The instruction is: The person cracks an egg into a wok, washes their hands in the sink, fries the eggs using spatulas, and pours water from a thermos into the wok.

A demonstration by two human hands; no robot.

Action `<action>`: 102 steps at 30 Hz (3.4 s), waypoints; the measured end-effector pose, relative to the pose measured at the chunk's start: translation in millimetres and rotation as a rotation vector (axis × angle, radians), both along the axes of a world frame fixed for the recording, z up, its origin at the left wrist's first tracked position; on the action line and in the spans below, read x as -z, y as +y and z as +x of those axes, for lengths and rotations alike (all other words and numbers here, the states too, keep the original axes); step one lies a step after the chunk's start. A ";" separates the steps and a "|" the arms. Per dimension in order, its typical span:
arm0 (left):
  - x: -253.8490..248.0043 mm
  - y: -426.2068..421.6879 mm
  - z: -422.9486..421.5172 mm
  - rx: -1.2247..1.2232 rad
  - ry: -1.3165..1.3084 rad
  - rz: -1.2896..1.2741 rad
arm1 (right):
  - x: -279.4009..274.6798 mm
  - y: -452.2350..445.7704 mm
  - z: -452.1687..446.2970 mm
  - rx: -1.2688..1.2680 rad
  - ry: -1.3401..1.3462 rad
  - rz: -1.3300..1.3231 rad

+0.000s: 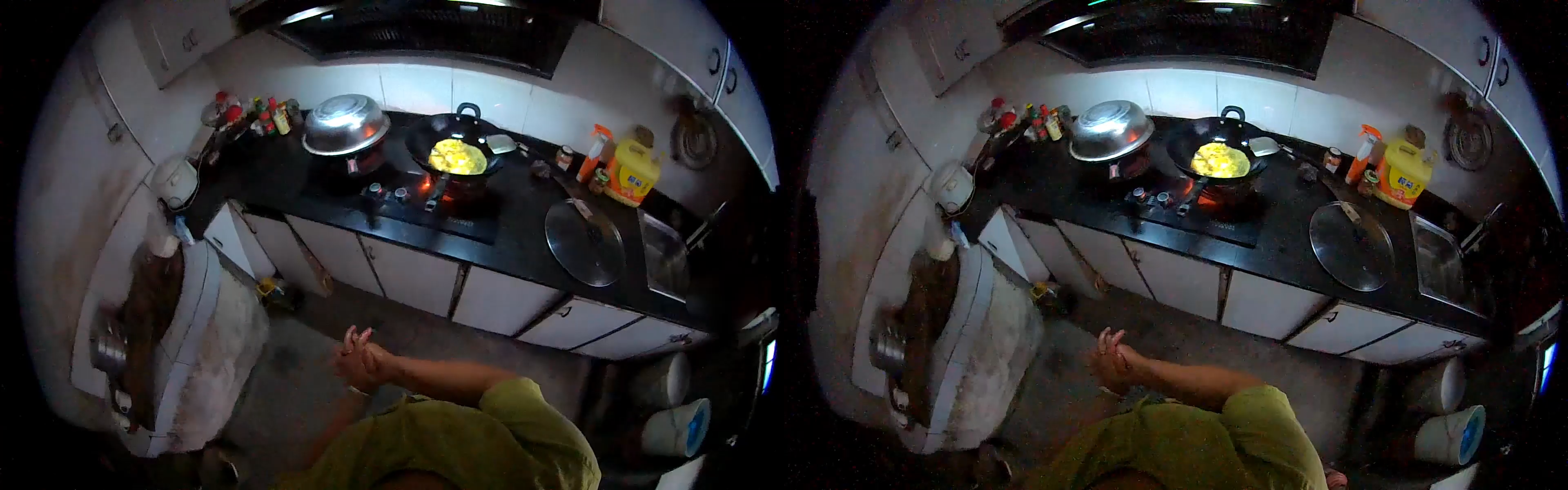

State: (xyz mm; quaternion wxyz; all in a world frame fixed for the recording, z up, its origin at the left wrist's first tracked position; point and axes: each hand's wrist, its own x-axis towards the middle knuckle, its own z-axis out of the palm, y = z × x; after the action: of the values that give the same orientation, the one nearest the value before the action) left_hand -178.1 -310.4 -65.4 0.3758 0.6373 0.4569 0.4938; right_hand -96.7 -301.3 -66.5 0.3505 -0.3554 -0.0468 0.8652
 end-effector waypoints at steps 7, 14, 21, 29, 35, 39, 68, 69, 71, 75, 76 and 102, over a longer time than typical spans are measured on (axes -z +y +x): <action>12.7 14.2 38.7 0.166 0.303 -0.027 | 1.5 -14.9 62.6 0.038 -0.075 -0.116; 134.3 42.1 -8.2 0.402 1.271 -0.415 | -64.9 -42.9 223.7 -0.113 0.179 0.460; 258.5 19.7 -84.8 0.579 0.961 -1.044 | -115.7 -132.2 360.0 0.267 -0.361 0.800; 259.6 88.6 -45.4 0.477 0.721 -1.214 | -100.0 -207.6 374.2 0.589 -0.459 0.678; 204.6 189.7 35.6 0.408 0.403 -0.998 | -36.7 -189.0 375.1 0.306 -1.495 0.086; 192.9 227.7 51.1 0.387 0.285 -1.152 | -90.8 -110.1 374.0 0.816 -1.156 0.056; 243.6 68.4 -9.4 0.110 0.277 -0.992 | -1.0 245.5 713.2 1.345 -0.308 -0.043; 234.0 70.0 -2.1 0.098 0.273 -0.991 | 8.6 247.7 720.0 1.343 -0.319 -0.010; 200.8 74.5 17.7 0.008 0.002 -1.140 | 3.3 245.6 712.7 1.389 -0.301 0.072; 170.8 93.9 36.3 0.005 0.180 -1.158 | -40.5 221.8 680.2 1.292 -0.230 0.358; 192.6 97.3 30.2 -0.028 0.116 -1.181 | -51.7 213.4 672.1 1.303 -0.233 0.360; 78.5 257.4 73.1 0.274 0.183 -0.613 | -208.7 121.0 461.7 0.854 -1.232 1.070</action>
State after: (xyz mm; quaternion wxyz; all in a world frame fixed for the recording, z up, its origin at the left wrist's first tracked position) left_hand -105.0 -53.0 -143.9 0.5698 0.5919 0.5260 0.2196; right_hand 365.1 -180.4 142.2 0.6711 -0.5309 -0.4841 0.1830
